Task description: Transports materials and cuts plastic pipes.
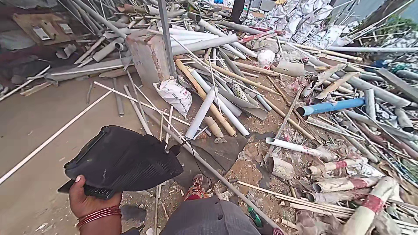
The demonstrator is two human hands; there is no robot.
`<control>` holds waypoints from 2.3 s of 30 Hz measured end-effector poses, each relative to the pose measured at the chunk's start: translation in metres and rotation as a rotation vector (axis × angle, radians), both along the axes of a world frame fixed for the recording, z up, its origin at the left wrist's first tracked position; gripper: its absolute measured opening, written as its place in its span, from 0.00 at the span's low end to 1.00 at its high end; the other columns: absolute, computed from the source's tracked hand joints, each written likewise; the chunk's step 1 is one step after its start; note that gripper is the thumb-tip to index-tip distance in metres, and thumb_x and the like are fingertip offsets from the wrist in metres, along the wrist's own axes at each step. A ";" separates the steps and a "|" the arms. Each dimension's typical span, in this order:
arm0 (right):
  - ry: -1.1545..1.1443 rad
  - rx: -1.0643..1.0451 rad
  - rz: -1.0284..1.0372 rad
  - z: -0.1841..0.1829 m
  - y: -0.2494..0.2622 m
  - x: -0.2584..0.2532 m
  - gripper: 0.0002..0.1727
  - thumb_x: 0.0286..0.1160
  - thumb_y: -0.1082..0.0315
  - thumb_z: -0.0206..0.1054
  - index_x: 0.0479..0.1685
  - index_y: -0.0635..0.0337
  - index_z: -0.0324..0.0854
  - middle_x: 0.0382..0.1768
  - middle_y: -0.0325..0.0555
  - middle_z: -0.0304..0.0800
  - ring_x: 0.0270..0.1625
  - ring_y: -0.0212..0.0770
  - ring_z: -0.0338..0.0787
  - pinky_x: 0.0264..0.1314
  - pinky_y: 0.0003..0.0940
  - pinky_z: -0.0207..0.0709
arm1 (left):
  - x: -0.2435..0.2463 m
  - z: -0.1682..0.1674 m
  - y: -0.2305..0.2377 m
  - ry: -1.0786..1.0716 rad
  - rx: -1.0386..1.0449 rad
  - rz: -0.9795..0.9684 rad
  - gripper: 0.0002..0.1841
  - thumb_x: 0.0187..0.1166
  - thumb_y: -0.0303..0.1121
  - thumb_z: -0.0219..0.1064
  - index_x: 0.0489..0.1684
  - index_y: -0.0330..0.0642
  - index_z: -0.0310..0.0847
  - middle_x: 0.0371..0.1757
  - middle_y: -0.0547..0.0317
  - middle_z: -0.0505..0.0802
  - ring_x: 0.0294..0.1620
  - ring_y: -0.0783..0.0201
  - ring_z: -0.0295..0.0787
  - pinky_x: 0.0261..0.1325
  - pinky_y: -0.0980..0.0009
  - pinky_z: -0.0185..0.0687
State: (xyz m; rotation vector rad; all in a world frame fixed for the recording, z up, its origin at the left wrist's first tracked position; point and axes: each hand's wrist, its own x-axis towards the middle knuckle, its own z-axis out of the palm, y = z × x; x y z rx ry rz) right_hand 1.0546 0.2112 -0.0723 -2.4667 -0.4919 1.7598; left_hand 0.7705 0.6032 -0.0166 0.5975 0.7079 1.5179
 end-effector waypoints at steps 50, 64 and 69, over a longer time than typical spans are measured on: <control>-0.126 0.006 -0.913 -0.152 0.018 0.381 0.45 0.75 0.61 0.77 0.90 0.63 0.57 0.71 0.70 0.81 0.69 0.61 0.85 0.73 0.57 0.75 | 0.541 0.046 0.208 0.006 0.012 -0.175 0.25 0.93 0.46 0.31 0.71 0.39 0.62 0.59 0.46 0.84 0.60 0.53 0.86 0.62 0.47 0.83; -0.189 0.190 -1.300 -0.134 -0.061 0.481 0.40 0.80 0.67 0.69 0.90 0.63 0.53 0.53 0.67 0.84 0.41 0.51 0.86 0.48 0.49 0.81 | 0.729 0.095 0.127 0.041 0.133 -0.338 0.19 0.91 0.43 0.31 0.64 0.50 0.66 0.59 0.58 0.85 0.65 0.60 0.85 0.67 0.51 0.82; -0.097 0.084 -1.213 -0.128 -0.052 0.483 0.39 0.81 0.66 0.71 0.88 0.66 0.56 0.56 0.69 0.85 0.48 0.54 0.89 0.57 0.52 0.82 | 0.770 0.085 0.123 0.083 0.110 -0.354 0.19 0.92 0.42 0.30 0.64 0.51 0.64 0.59 0.59 0.84 0.66 0.61 0.84 0.68 0.52 0.81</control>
